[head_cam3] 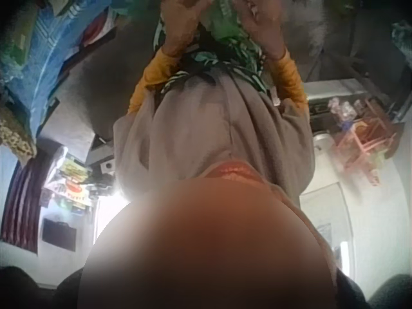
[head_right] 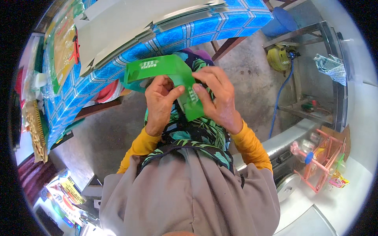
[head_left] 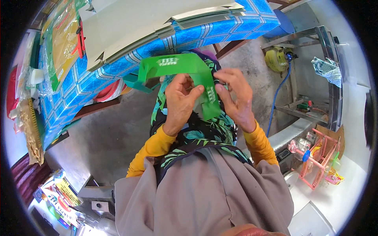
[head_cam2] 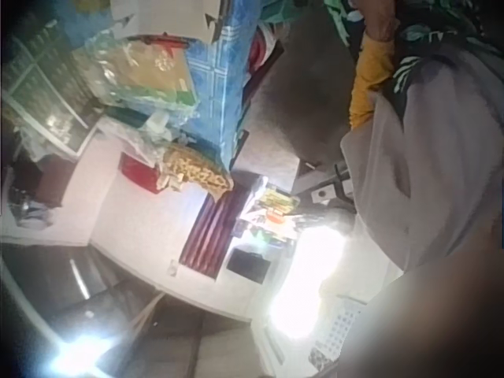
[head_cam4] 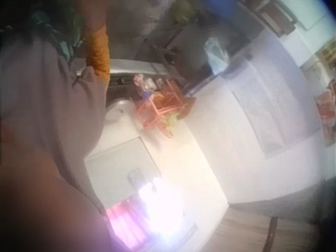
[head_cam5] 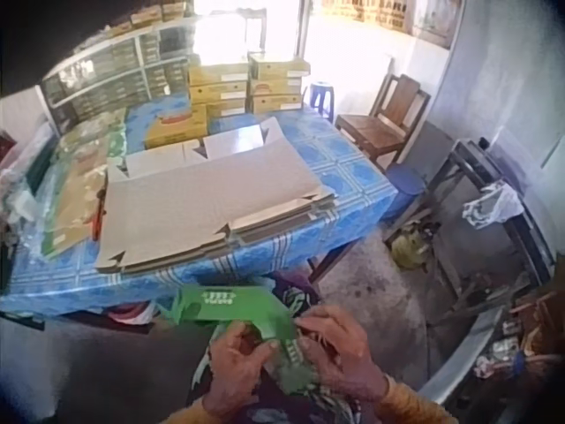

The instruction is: The person assembles cardboard boxes by hand and using a utility knife. They fold pre-cut cardboard into shape, tucking tabs into slots to secure the structure, and then place the completed box on a table.

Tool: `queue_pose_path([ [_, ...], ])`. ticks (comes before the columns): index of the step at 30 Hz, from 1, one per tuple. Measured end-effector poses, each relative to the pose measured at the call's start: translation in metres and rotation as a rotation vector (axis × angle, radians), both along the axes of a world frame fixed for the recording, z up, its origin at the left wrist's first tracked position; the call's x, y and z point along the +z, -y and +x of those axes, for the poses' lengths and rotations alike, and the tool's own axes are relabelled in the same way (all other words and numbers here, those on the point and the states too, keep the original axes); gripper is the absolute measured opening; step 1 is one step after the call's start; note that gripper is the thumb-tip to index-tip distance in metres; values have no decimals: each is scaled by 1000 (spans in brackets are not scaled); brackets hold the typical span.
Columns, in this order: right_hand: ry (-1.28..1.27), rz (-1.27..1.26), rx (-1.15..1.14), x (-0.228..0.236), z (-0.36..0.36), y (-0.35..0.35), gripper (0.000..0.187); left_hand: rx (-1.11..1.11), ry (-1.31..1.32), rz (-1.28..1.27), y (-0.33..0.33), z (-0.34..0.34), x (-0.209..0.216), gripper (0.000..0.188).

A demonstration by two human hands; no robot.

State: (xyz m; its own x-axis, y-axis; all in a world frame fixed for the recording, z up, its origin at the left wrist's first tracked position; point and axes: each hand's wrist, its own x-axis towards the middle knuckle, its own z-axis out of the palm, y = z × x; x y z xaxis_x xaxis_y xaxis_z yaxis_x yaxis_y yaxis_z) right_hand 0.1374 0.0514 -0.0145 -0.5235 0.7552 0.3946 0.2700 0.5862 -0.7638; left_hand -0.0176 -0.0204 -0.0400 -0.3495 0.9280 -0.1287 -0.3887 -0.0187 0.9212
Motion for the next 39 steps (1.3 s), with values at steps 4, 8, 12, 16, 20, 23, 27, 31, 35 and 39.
queue_pose_path([
  [4,122,238,275,31,-18,-32,37,-432,-241,-121,-1,-20,19,44],
  [8,188,388,450,40,-21,-51,44,-580,-239,-98,-4,-38,25,42],
  [12,218,115,459,33,-11,-54,55,-357,-114,-51,0,-32,28,38],
  [16,416,189,545,35,-3,-60,54,-430,-154,-64,4,-33,17,39],
  [20,474,190,589,44,0,-58,36,-419,-218,-36,3,-27,15,37],
  [23,530,150,644,37,9,-68,19,-401,-211,-93,2,-21,12,31],
  [27,361,138,664,39,20,-78,20,-321,-4,-133,-1,-22,-8,22],
  [31,309,138,591,44,23,-73,18,-334,-74,-203,-12,-29,-25,20],
  [35,241,163,646,42,12,-54,15,-205,338,-218,-30,-27,11,21],
  [39,211,179,601,35,4,-43,26,-277,278,-232,-34,-25,-2,23],
])
